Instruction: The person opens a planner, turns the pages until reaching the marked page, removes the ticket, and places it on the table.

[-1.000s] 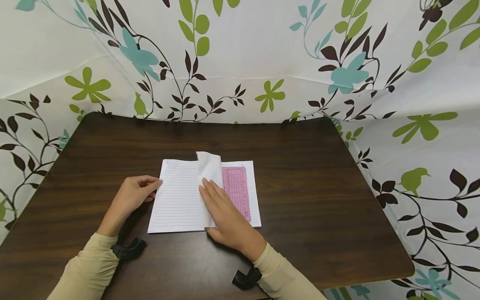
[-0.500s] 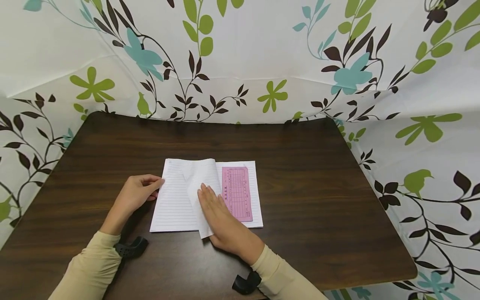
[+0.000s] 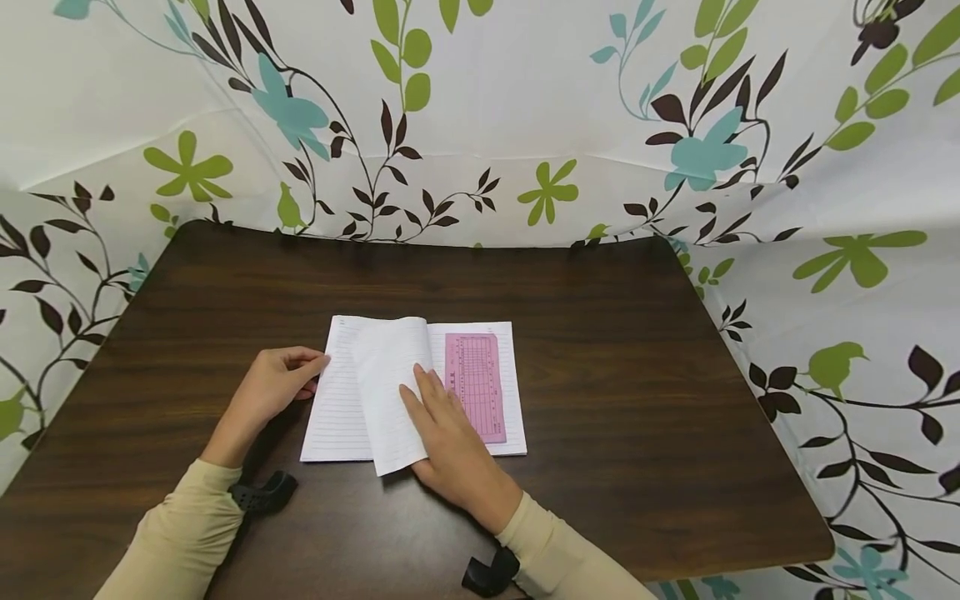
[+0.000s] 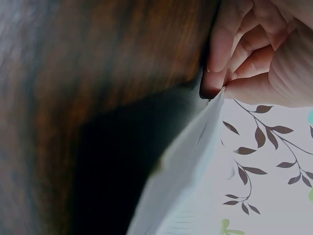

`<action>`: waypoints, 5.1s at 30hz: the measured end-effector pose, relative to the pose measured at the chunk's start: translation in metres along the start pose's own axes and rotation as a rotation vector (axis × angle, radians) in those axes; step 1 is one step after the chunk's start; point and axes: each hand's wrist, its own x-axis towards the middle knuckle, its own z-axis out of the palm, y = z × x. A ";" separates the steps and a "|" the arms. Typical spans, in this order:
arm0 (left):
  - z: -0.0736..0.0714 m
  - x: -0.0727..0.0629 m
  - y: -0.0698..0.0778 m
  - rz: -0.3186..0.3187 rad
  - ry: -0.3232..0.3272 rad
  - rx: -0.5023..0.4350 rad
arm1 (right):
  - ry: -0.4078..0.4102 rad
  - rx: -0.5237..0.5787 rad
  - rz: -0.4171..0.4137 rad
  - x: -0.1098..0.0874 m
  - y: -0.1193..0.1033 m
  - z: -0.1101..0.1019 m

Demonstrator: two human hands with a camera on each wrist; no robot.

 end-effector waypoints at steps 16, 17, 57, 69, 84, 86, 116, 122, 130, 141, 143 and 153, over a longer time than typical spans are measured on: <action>-0.004 -0.002 0.000 0.012 0.003 0.052 | -0.148 -0.007 -0.123 0.011 0.002 0.007; -0.004 -0.002 -0.001 0.012 0.003 0.051 | -0.155 -0.016 -0.121 0.011 0.003 0.008; 0.003 0.001 -0.002 0.039 0.010 0.060 | 0.264 -0.121 0.390 0.016 0.051 -0.029; 0.002 0.002 -0.002 0.043 0.013 0.063 | 0.091 -0.107 0.741 0.013 0.068 -0.039; 0.003 0.003 -0.002 0.043 0.019 0.069 | 0.190 0.045 0.747 0.014 0.081 -0.043; 0.003 0.003 -0.003 0.045 0.018 0.071 | 0.171 0.032 0.756 0.014 0.080 -0.042; 0.005 0.001 -0.001 0.030 0.012 0.083 | 0.215 0.232 0.896 -0.024 0.137 -0.097; 0.004 0.001 -0.002 0.027 0.016 0.083 | 0.249 0.116 0.987 -0.046 0.156 -0.116; 0.003 0.001 -0.004 0.019 0.018 0.076 | 0.275 0.026 1.018 -0.057 0.168 -0.123; 0.002 0.003 -0.004 0.047 0.007 0.069 | 0.271 0.011 1.070 -0.059 0.165 -0.122; 0.001 0.004 -0.004 0.052 0.011 0.071 | 0.273 0.004 1.064 -0.058 0.167 -0.122; 0.001 0.003 -0.001 0.050 0.017 0.077 | 0.326 -0.037 1.016 -0.052 0.162 -0.120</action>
